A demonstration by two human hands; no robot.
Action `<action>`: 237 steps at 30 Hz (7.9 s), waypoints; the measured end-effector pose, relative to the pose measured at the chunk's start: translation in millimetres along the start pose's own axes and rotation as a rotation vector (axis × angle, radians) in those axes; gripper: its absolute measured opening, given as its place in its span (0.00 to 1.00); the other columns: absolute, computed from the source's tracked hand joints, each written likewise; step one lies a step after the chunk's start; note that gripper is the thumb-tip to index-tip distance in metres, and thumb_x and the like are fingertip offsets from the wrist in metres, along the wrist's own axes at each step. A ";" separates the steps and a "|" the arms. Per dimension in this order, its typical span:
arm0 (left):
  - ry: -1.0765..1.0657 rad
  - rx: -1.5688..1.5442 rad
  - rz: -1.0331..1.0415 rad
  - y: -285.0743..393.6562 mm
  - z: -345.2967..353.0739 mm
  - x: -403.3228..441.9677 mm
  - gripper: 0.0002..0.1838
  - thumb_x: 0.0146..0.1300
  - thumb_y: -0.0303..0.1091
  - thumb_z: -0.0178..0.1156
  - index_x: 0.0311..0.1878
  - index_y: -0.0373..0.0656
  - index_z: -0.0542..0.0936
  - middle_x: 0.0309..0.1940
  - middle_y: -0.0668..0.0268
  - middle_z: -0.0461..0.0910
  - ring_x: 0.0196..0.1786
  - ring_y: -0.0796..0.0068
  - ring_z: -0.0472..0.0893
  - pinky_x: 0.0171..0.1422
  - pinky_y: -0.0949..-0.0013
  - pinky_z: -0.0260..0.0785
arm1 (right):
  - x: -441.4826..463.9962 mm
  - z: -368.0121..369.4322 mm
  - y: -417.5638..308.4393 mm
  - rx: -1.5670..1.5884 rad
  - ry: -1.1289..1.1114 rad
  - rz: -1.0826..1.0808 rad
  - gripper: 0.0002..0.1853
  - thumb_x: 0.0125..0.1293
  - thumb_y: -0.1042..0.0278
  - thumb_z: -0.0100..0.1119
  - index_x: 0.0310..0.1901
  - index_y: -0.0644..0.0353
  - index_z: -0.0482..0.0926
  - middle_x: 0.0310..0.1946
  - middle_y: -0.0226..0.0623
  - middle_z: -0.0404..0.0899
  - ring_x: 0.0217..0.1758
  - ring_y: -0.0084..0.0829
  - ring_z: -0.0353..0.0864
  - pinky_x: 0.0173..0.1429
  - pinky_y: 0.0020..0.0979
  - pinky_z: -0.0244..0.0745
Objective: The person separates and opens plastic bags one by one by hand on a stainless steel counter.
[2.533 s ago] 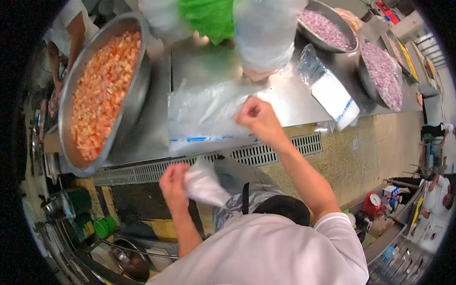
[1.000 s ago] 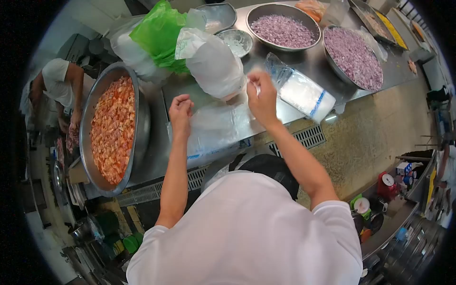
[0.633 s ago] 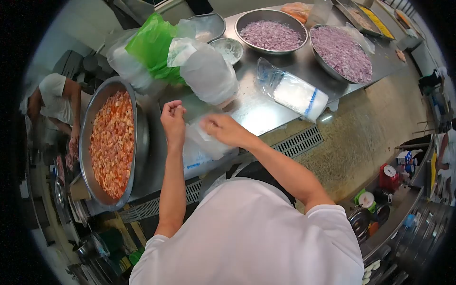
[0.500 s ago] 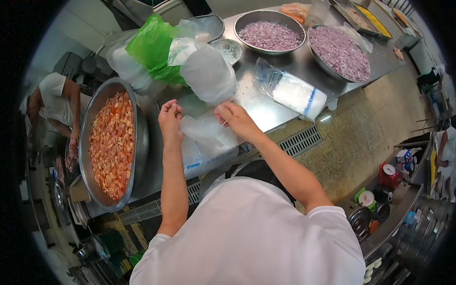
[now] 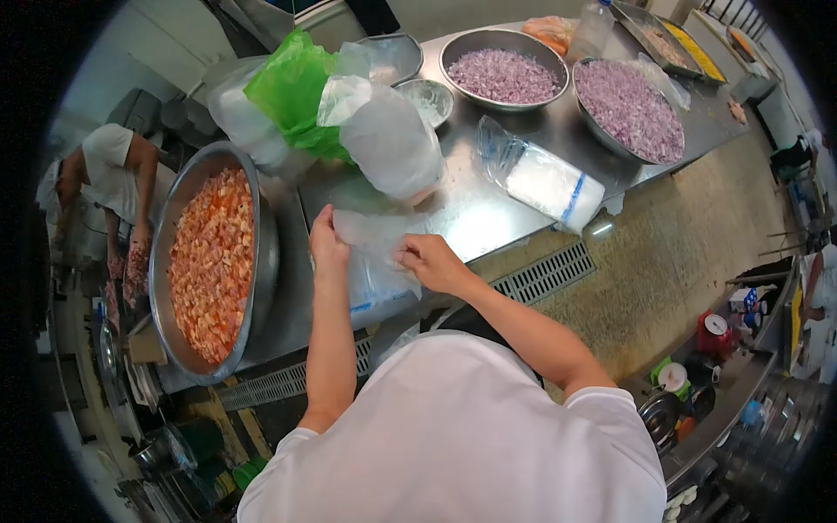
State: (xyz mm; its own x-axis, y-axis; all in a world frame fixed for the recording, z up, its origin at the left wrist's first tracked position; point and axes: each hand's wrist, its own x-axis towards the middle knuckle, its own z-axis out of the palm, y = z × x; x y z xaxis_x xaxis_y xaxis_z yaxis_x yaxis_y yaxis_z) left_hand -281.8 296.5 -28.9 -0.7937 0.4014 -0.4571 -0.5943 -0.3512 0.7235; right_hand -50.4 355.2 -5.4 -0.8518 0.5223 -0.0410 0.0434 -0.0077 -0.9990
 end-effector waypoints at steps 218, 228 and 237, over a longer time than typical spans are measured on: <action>-0.893 0.349 0.296 118.8 120.0 -157.0 0.15 0.73 0.44 0.52 0.41 0.40 0.72 0.32 0.69 0.74 0.31 0.81 0.72 0.31 0.76 0.61 | 5.8 -126.3 -254.4 0.248 -0.282 -0.678 0.11 0.72 0.64 0.57 0.34 0.61 0.72 0.28 0.33 0.78 0.35 0.28 0.81 0.37 0.29 0.76; -1.050 1.408 1.148 134.8 172.6 -7.0 0.07 0.46 0.31 0.61 0.22 0.38 0.76 0.35 0.53 0.80 0.44 0.51 0.76 0.57 0.57 0.67 | 129.0 -130.0 -207.1 -1.284 -0.245 -0.475 0.08 0.58 0.77 0.56 0.40 0.62 0.73 0.42 0.45 0.77 0.48 0.50 0.78 0.49 0.44 0.75; -0.415 0.804 1.056 17.2 118.8 -10.2 0.15 0.51 0.21 0.57 0.44 0.37 0.73 0.52 0.53 0.74 0.52 0.59 0.76 0.59 0.63 0.68 | 96.8 -116.7 -83.4 -1.164 0.354 -0.900 0.17 0.51 0.85 0.51 0.43 0.60 0.74 0.53 0.45 0.75 0.59 0.48 0.75 0.57 0.39 0.76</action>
State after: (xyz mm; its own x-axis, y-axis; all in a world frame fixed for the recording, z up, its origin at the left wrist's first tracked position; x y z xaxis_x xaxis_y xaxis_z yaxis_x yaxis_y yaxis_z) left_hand -268.4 386.9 49.7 -0.6347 0.5225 0.5693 0.6051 -0.1221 0.7867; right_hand -75.6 505.9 75.9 -0.6602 0.1583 0.7342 0.1123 0.9874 -0.1119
